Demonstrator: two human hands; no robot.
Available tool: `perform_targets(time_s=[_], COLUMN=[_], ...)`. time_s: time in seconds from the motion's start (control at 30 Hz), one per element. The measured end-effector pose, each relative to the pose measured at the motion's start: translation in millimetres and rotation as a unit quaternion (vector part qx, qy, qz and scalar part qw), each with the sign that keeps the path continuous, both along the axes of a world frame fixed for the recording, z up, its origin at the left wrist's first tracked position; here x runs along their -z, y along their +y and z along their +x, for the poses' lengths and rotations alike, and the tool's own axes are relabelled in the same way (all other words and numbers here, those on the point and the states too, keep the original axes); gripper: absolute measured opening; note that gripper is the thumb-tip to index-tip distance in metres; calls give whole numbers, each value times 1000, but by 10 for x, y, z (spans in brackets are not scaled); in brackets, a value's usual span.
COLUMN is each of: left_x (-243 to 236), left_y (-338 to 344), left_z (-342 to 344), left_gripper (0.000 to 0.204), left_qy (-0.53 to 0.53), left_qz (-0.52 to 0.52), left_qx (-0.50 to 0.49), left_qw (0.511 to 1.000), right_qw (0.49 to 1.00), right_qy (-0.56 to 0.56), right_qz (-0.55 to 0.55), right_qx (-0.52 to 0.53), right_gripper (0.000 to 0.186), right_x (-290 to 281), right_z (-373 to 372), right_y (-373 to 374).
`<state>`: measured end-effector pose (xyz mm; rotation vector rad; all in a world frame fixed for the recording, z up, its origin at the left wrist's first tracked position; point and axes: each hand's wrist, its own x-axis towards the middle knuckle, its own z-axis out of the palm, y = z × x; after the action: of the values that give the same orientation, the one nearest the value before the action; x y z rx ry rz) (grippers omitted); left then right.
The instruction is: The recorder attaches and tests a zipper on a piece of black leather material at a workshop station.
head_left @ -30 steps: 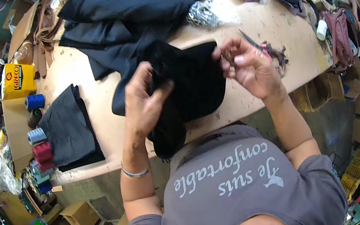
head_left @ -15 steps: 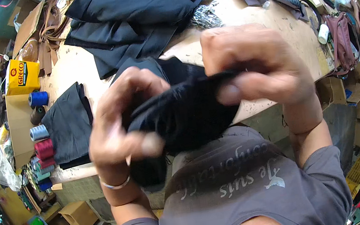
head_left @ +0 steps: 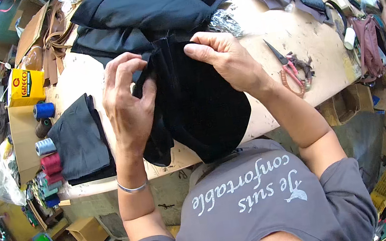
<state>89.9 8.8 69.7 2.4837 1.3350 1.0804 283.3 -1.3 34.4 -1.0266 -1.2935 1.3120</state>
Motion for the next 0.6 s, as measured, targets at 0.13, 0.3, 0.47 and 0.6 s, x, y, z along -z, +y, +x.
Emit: perform_targets(time_s=[0.13, 0.3, 0.47, 0.6], left_x=[-33, 13, -7, -11], left_y=[-61, -46, -23, -45], left_z=[-35, -66, -73, -11], left_gripper=[22, 24, 18, 31], left_qy=[-95, -153, -244, -125], left_qz=[6, -71, -206, -87], left_qx=[21, 35, 19, 19], left_qw=[995, 985, 947, 988], right_qw=[1000, 999, 1000, 998], right_qy=[6, 5, -9, -43], right_qz=[-14, 34, 9, 43], right_qx=[-1, 9, -6, -1], right_gripper=[22, 25, 21, 17], right_x=[22, -16, -82, -115], right_z=[-76, -151, -162, -169], right_y=[17, 35, 17, -11])
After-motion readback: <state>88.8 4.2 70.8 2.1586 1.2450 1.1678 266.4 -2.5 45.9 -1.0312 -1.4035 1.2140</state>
